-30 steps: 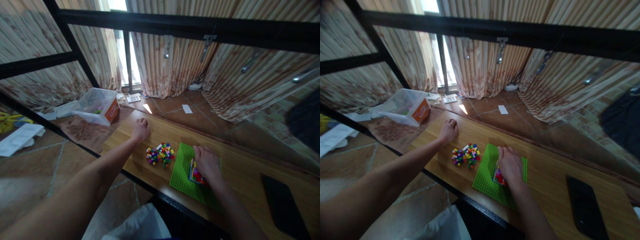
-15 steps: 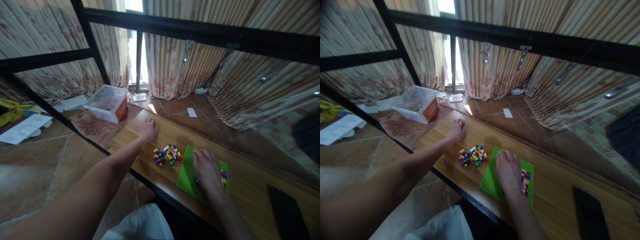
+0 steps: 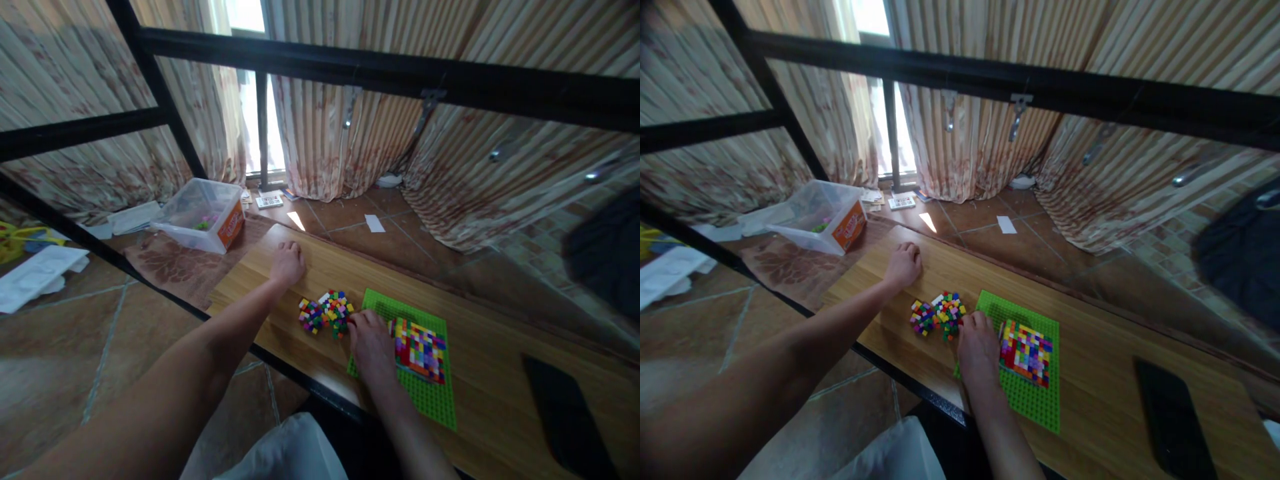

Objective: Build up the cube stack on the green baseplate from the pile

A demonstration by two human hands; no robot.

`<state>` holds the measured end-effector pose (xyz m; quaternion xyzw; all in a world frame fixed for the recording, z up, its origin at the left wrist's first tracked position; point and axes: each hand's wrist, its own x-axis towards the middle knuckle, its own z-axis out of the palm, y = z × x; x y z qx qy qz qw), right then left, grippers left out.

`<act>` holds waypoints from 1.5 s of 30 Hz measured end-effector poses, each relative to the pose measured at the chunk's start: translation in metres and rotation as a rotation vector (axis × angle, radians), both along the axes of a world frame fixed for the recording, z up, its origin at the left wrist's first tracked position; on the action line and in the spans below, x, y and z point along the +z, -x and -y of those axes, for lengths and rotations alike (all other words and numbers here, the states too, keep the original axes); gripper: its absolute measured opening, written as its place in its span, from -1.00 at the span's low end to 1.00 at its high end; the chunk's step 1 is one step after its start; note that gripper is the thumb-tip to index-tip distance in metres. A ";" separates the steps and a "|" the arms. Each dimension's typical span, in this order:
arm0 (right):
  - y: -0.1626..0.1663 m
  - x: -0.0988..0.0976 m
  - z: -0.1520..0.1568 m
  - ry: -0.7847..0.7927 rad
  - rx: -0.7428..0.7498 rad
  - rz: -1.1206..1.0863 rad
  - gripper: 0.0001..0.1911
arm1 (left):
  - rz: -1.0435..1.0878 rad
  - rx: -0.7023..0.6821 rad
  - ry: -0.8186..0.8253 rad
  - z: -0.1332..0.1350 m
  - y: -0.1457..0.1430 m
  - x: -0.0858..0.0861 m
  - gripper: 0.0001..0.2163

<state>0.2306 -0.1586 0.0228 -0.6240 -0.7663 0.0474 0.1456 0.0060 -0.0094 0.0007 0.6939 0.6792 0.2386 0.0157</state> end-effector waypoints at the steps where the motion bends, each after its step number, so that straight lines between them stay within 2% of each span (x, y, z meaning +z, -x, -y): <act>1: 0.002 0.001 0.004 0.005 -0.010 -0.028 -0.78 | -0.002 -0.001 0.001 0.000 0.000 0.000 -0.79; 9: 0.001 0.018 0.046 -0.044 -0.097 -0.453 -0.77 | -0.021 -0.005 -0.010 -0.002 0.003 0.001 -0.79; 15: -0.036 0.029 0.069 -0.147 -0.231 -0.671 -0.77 | -0.064 0.006 -0.014 -0.004 0.004 0.001 -0.78; 20: -0.086 0.021 0.072 -0.249 -0.443 -0.726 -0.73 | -0.073 0.005 -0.016 -0.005 0.005 0.002 -0.76; 26: -0.122 0.004 0.065 -0.213 -0.652 -0.788 -0.67 | -0.065 0.005 -0.022 -0.009 0.007 0.000 -0.73; 31: -0.123 -0.002 0.055 -0.205 -0.623 -0.812 -0.70 | -0.079 0.005 -0.021 -0.009 0.007 0.001 -0.69; 39: -0.121 0.000 0.042 -0.247 -0.489 -0.729 -0.73 | -0.086 0.002 -0.003 -0.008 0.006 0.005 -0.69; 45: -0.119 -0.002 0.039 -0.240 -0.514 -0.789 -0.74 | -0.093 0.013 -0.019 -0.010 0.007 0.002 -0.67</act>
